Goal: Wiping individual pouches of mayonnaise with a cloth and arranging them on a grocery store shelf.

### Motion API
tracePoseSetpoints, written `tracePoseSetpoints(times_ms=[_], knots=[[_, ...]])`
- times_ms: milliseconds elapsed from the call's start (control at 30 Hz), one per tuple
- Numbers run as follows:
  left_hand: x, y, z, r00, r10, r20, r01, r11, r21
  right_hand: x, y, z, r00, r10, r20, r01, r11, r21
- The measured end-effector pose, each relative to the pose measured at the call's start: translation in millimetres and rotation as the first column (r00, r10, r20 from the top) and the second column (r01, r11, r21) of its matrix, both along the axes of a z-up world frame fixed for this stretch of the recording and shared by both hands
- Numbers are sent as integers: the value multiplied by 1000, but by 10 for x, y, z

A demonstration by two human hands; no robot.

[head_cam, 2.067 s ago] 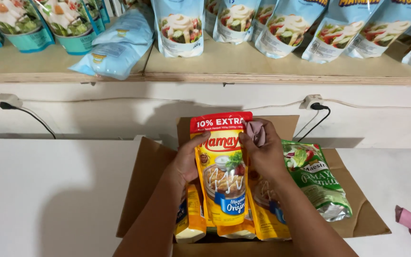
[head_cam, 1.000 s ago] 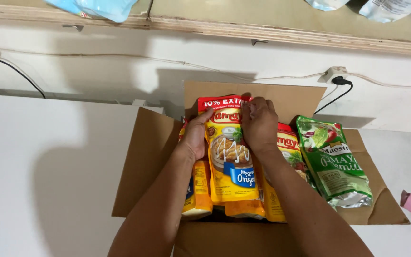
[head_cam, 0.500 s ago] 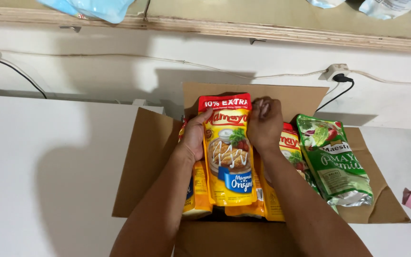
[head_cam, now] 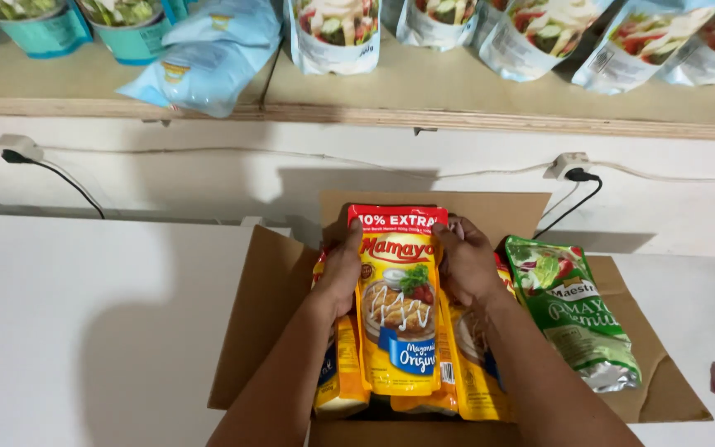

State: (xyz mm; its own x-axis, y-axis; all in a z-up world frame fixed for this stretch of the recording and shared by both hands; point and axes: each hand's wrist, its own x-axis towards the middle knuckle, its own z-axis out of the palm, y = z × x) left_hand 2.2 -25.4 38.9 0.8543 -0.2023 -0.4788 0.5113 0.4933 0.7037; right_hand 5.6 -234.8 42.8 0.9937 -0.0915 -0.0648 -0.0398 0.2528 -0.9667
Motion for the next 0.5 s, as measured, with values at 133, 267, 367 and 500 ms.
tracePoseSetpoints(times_ms=[133, 267, 367, 500], knots=[[5, -10, -80, 883, 144, 447, -242, 955, 170, -170, 52, 201, 993, -114, 5, 114, 987, -114], [-220, -32, 384, 811, 213, 545, -288, 956, 54, -407, 205, 700, 959, -110, 260, 64, 981, 181], [-322, -61, 705, 764, 227, 604, -300, 954, 22, -478, 196, 894, 923, -138, 359, 69, 978, 198], [-400, -111, 1202, 719, 253, 647, -265, 961, -81, -509, 164, 1186, 897, -180, 403, 105, 974, 201]])
